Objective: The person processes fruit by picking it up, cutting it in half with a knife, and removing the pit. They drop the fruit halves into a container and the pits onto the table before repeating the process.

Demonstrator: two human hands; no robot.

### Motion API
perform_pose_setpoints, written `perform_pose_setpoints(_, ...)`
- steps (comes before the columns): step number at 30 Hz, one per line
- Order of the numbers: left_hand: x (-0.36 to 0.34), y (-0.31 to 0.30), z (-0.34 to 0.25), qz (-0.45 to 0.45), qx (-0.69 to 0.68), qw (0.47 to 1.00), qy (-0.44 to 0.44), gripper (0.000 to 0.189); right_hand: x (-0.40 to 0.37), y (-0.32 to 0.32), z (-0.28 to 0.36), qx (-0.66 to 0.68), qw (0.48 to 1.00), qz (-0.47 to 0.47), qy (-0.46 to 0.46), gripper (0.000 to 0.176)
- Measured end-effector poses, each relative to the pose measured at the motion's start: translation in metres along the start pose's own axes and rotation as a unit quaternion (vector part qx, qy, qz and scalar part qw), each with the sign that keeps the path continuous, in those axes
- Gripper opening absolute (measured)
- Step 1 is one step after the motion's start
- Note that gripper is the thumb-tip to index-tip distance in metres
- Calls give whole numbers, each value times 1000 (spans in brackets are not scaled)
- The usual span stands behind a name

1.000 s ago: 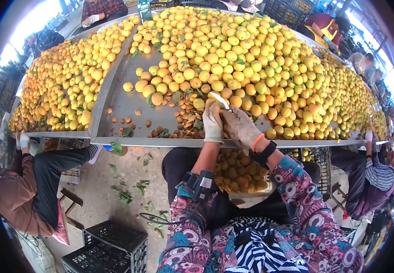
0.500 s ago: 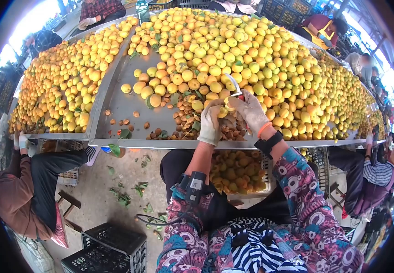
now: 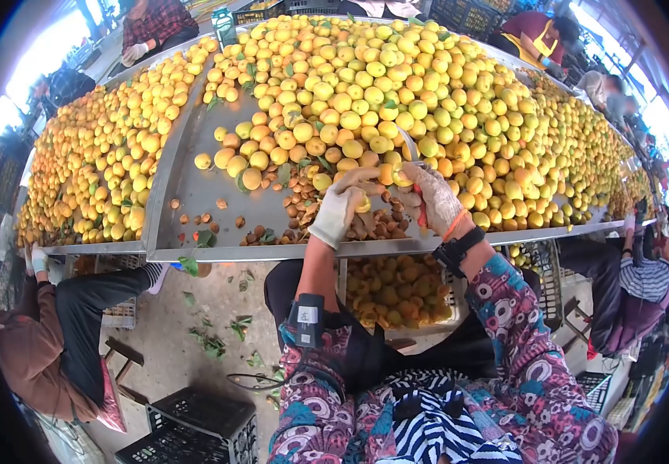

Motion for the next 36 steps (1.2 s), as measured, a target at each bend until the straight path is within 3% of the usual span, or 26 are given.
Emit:
perform_pose_setpoints(2, -5, -5, -6, 28, 33, 990, -136, 40, 1, -2, -2, -11, 1000, -6, -6, 18)
perform_pose_setpoints(4, -7, -5, -5, -48, 312, 941, -122, 37, 0, -1, -1, -16, 1000, -17, -7, 18)
perform_pose_setpoints(5, -10, -8, -2, -99, 76, 981, -151, 32, -1, 1, 1, -14, 1000, -23, -4, 19)
perform_pose_setpoints(8, -8, -22, -4, -183, 176, 964, 79, 30, -4, 6, 2, -9, 999, -32, -1, 20)
perform_pose_setpoints(9, -6, -20, 1, -160, 20, 987, 27, 31, -4, 7, 2, -9, 999, -33, 0, 21)
perform_pose_setpoints(12, -6, 3, -35, -138, -118, 983, 34, 33, 1, 12, -6, -15, 999, -39, -34, 22)
perform_pose_setpoints(14, -5, 12, -17, -91, -224, 968, -63, 42, 1, 18, -11, -43, 998, -39, -39, 21)
perform_pose_setpoints(17, 1, 15, 15, -68, -305, 945, -92, 44, 1, 31, -15, -80, 994, -28, -66, 24)
perform_pose_setpoints(20, -3, 13, -30, -90, -273, 957, -32, 35, -6, 42, -7, -141, 987, -9, -76, 25)
perform_pose_setpoints(23, -5, -1, -32, -89, -104, 990, 26, 34, -8, 45, -2, -171, 980, -1, -99, 26)
perform_pose_setpoints(29, -8, 1, -43, -179, -16, 972, 149, 32, -11, 51, 1, -194, 976, -2, -97, 26)
perform_pose_setpoints(32, -14, 0, -57, -229, -31, 967, 106, 30, -9, 46, 5, -237, 964, -68, -104, 28)
perform_pose_setpoints(36, -15, -3, -50, -267, 63, 959, 71, 33, -7, 52, 4, -330, 928, -98, -142, 29)
Point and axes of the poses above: each hand's wrist, its own x-axis towards the middle knuckle, its own y-axis out of the palm, z = x × y, the point moved 3 cm from there along x, towards the middle knuckle, and after that the axes turned 4 degrees about x, right-handed, at the moved point
